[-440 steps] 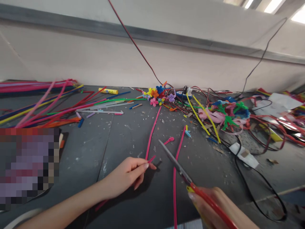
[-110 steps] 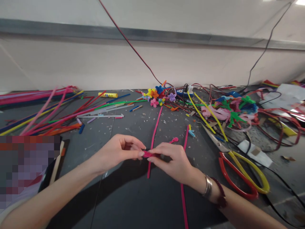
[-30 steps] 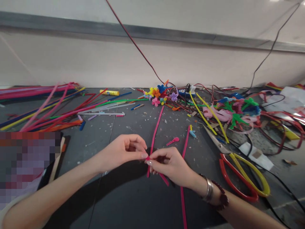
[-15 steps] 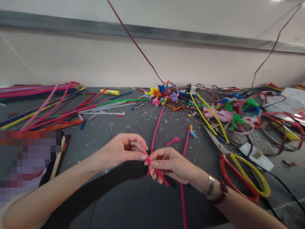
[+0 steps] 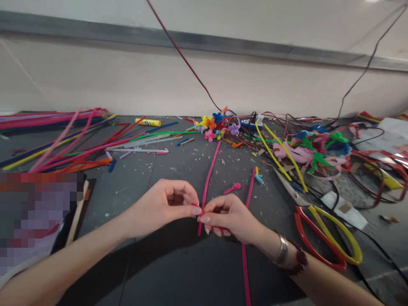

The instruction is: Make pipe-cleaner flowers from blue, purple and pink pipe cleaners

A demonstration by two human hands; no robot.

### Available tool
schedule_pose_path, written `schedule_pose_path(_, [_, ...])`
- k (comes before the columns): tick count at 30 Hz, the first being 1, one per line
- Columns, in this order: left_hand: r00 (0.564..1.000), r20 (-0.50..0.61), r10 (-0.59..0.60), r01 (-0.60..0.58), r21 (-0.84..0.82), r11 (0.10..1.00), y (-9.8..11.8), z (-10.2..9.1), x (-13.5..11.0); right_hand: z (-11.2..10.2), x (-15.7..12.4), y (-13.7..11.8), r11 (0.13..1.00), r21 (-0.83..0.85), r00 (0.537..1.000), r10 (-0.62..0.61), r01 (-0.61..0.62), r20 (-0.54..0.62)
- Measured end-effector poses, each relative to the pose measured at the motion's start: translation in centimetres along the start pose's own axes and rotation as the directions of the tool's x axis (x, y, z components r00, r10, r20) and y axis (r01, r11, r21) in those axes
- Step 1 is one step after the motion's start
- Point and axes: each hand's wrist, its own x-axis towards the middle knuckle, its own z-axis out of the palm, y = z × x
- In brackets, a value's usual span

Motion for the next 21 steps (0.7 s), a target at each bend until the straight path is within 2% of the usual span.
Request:
schedule_pose_path(1, [1.0,-0.019,-0.014,0.015,0.013,1.0,0.2,0.1,0.0,0.0,-0.1,-0.1,0.984,-0.161,0.995,-0.088,0.08,-0.047])
schedule_pose_path(2, [0.999,-0.029,-0.034,0.034,0.017,0.999,0.3,0.2,0.0,0.0,-0.2,-0.1,0.925,-0.34,0.977,-0.202,0.168,-0.067])
schedule_pose_path(3, [0.998,-0.031,-0.056,0.057,0.015,0.998,0.3,0.3,0.0,-0.1,-0.3,0.0,0.819,-0.514,0.945,-0.323,0.254,-0.048])
schedule_pose_path(5, [0.995,-0.029,-0.099,0.099,-0.002,0.995,-0.1,0.4,0.3,-0.3,-0.5,0.3,0.522,-0.762,0.861,-0.501,0.384,0.09])
schedule_pose_path(6, [0.993,-0.029,-0.113,0.113,-0.013,0.994,-0.3,0.3,0.4,-0.5,-0.5,0.5,0.394,-0.819,0.826,-0.54,0.417,0.16])
schedule_pose_path(7, [0.992,-0.027,-0.119,0.119,-0.017,0.993,-0.6,0.2,0.6,-0.6,-0.4,0.6,0.323,-0.845,0.809,-0.555,0.426,0.195])
schedule_pose_path(8, [0.994,-0.024,-0.111,0.111,-0.009,0.994,-0.9,0.1,0.7,-0.7,-0.4,0.7,0.325,-0.851,0.813,-0.552,0.412,0.183])
schedule_pose_path(9, [0.996,-0.02,-0.087,0.088,0.017,0.996,-1.1,-0.1,0.8,-0.7,-0.3,0.7,0.401,-0.836,0.84,-0.529,0.375,0.123])
schedule_pose_path(10, [0.999,-0.016,-0.045,0.046,0.067,0.997,-1.2,-0.4,0.8,-0.7,-0.2,0.6,0.535,-0.783,0.881,-0.471,0.316,0.033])
schedule_pose_path(12, [0.995,0.002,0.097,-0.095,0.238,0.967,-1.3,-0.8,0.7,-0.6,0.0,0.1,0.835,-0.528,0.965,-0.242,0.155,-0.1])
schedule_pose_path(13, [0.982,0.03,0.185,-0.184,0.345,0.92,-1.3,-1.0,0.6,-0.6,0.1,-0.1,0.936,-0.347,0.989,-0.106,0.064,-0.102])
schedule_pose_path(14, [0.958,0.07,0.279,-0.28,0.444,0.851,-1.2,-1.2,0.5,-0.6,0.1,-0.4,0.986,-0.168,0.998,0.007,-0.018,-0.067])
schedule_pose_path(16, [0.893,0.159,0.422,-0.43,0.578,0.693,-1.1,-1.3,0.2,-0.6,0.2,-0.7,0.986,0.103,0.991,0.132,-0.135,0.034])
schedule_pose_path(18, [0.855,0.206,0.476,-0.487,0.634,0.601,-1.0,-1.2,0.1,-0.7,0.2,-0.8,0.961,0.21,0.982,0.165,-0.18,0.086])
schedule_pose_path(19, [0.856,0.209,0.472,-0.483,0.649,0.588,-0.9,-1.1,0.0,-0.7,0.2,-0.7,0.961,0.211,0.982,0.165,-0.181,0.091])
schedule_pose_path(21, [0.887,0.195,0.419,-0.433,0.67,0.603,-0.5,-1.0,-0.1,-0.7,0.2,-0.6,0.98,0.135,0.989,0.136,-0.144,0.063])
